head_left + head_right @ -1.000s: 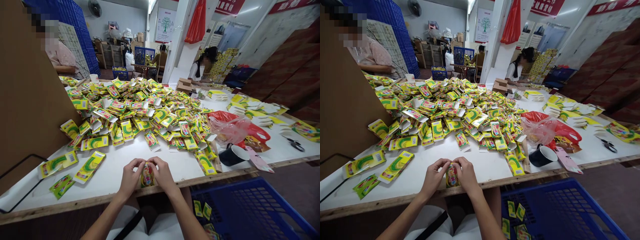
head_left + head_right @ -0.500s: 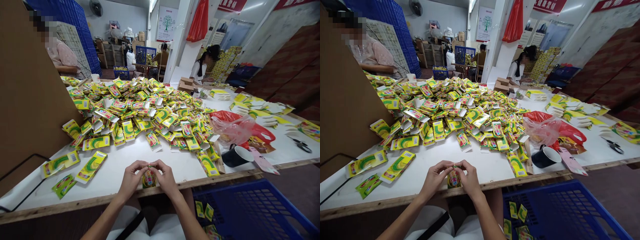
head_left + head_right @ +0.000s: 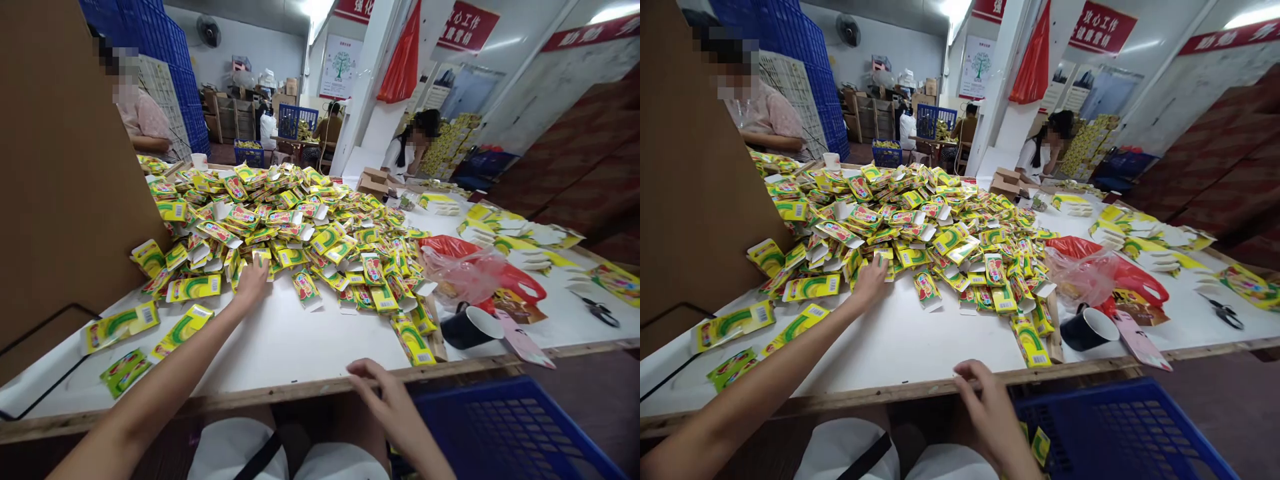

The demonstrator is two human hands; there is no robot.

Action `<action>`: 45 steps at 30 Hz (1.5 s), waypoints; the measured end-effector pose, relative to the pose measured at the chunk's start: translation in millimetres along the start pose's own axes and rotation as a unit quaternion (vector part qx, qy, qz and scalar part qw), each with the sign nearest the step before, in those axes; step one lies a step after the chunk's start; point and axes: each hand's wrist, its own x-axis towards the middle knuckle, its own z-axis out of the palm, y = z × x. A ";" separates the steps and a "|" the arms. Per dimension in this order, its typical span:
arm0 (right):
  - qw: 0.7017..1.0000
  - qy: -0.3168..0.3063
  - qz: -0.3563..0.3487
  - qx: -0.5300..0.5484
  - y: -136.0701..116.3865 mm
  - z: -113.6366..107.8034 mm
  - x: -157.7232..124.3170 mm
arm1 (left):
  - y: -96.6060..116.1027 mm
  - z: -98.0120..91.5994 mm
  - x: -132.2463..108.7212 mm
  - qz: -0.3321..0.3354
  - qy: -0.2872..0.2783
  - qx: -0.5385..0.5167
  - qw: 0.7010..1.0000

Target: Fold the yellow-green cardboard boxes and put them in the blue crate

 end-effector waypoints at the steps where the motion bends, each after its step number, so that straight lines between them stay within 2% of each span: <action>1: 1.000 -0.008 -0.009 0.015 -5.8 10.5 2.8 | 1.1 -2.4 -2.8 0.011 0.004 -0.009 1.000; 3: 0.999 0.003 -0.029 0.043 -15.0 25.6 8.0 | 3.5 -13.1 -15.5 0.031 0.012 -0.019 0.999; 5: 0.995 0.048 -0.058 0.066 -20.5 35.6 14.2 | 9.4 -29.1 -35.5 0.055 0.022 -0.050 0.997; 7: 0.986 0.102 -0.099 0.087 -22.6 46.0 22.8 | 20.6 -44.9 -59.0 0.093 0.015 -0.141 0.986; 10: 0.975 0.118 -0.139 0.128 -20.1 68.1 38.5 | 41.8 -55.4 -91.9 0.134 -0.078 -0.316 0.936; 12: 0.972 0.109 -0.131 0.163 -15.1 83.7 46.6 | 52.7 -50.1 -109.6 0.090 -0.109 -0.393 0.909; 16: 0.962 0.140 -0.092 0.215 -2.7 100.2 49.5 | 62.3 -26.4 -136.9 -0.041 -0.058 -0.509 0.858; 19: 0.959 0.131 -0.092 0.234 3.5 97.2 44.8 | 65.3 -16.8 -150.3 -0.051 -0.085 -0.561 0.822; 23: 0.962 0.099 -0.101 0.234 9.7 87.2 42.6 | 67.5 -18.5 -154.6 -0.051 -0.127 -0.609 0.781; 25: 0.964 0.088 -0.107 0.226 13.6 84.8 44.4 | 67.0 -20.1 -153.5 -0.045 -0.135 -0.613 0.777; 29: 0.966 0.079 -0.128 0.212 16.6 83.1 50.3 | 62.9 -20.7 -151.7 -0.021 -0.138 -0.594 0.793; 32: 0.971 0.065 -0.164 0.162 10.0 79.1 55.7 | 60.2 -20.9 -150.4 -0.001 -0.146 -0.578 0.803; 34: 0.972 0.059 -0.189 0.129 3.7 76.8 60.3 | 61.2 -20.5 -149.0 0.008 -0.131 -0.558 0.819; 36: 0.969 0.081 -0.197 0.127 -1.0 77.1 64.9 | 65.2 -19.0 -147.9 0.015 -0.097 -0.545 0.832; 40: 0.958 0.145 -0.158 0.189 -2.6 82.6 67.2 | 76.2 -16.5 -147.8 0.000 -0.052 -0.577 0.815; 45: 0.963 0.110 -0.184 0.162 -4.9 79.9 58.6 | 81.5 -23.3 -147.4 -0.012 -0.040 -0.535 0.844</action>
